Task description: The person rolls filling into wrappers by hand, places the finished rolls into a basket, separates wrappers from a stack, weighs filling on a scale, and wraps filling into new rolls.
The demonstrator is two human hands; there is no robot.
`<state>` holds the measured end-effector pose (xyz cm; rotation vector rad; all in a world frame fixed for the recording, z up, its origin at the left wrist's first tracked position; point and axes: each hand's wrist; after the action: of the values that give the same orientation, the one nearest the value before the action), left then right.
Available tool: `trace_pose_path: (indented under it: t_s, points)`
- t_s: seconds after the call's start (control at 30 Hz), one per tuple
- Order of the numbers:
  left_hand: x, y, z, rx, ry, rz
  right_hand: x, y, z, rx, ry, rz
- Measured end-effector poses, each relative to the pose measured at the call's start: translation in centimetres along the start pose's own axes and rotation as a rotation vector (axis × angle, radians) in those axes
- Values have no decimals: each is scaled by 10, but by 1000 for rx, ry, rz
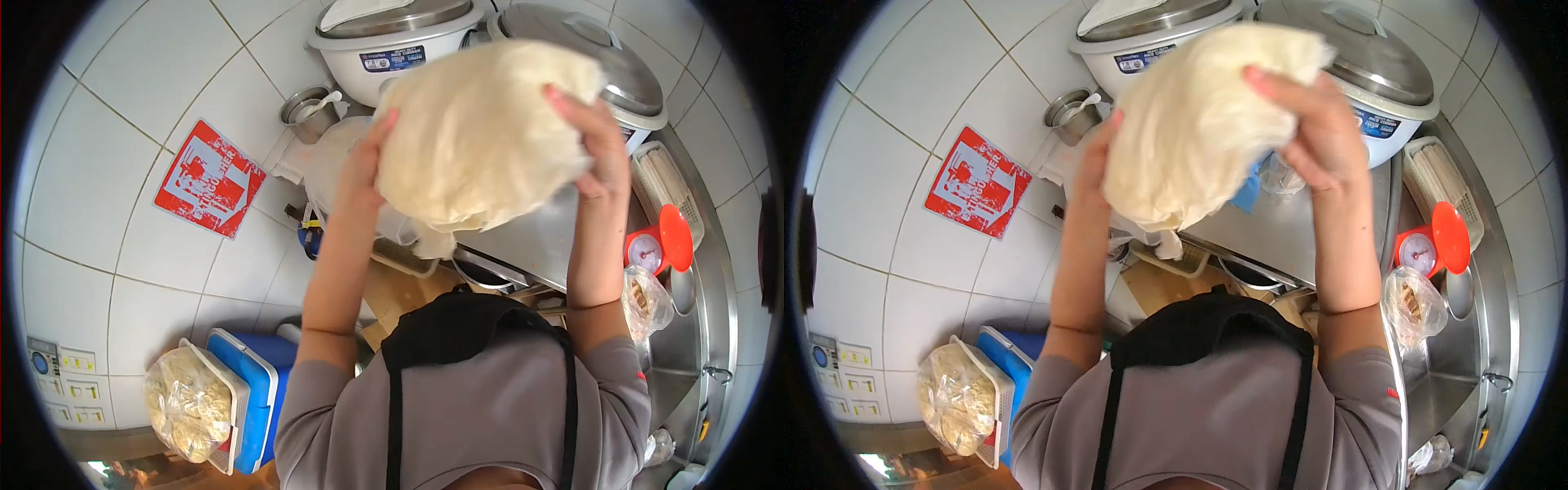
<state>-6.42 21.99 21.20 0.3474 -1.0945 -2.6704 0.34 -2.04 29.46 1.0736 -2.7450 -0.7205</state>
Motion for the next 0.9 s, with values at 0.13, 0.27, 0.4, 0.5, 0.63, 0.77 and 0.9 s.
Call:
trace_pose_path:
  t_s: [0.13,0.27,0.4,0.5,0.63,0.77,0.9]
  points:
    - [-16,64,74,-190,209,-207,16,-13,-19,-23,-343,-67]
    - [-38,100,122,-299,393,-300,0,-24,-18,-177,-225,-206]
    - [-93,11,166,-493,81,-408,-34,16,28,-133,-115,-165]
    - [-92,-64,148,-776,183,-88,-87,23,101,-170,129,-147]
    - [-89,-231,92,-1675,-115,177,-126,-22,219,526,564,160]
    - [-44,-243,1,-1835,620,198,-117,-40,271,1020,62,329]
    - [-18,-196,-64,-1591,684,-178,-131,-38,266,1238,-566,52]
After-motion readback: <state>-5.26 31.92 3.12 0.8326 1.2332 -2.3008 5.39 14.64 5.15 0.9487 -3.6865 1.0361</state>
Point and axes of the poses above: each hand's wrist, its own x-axis away from the middle knuckle, its own y-axis out of the palm, z = x × y, and after that the axes turned 15 degrees about y, right-handed
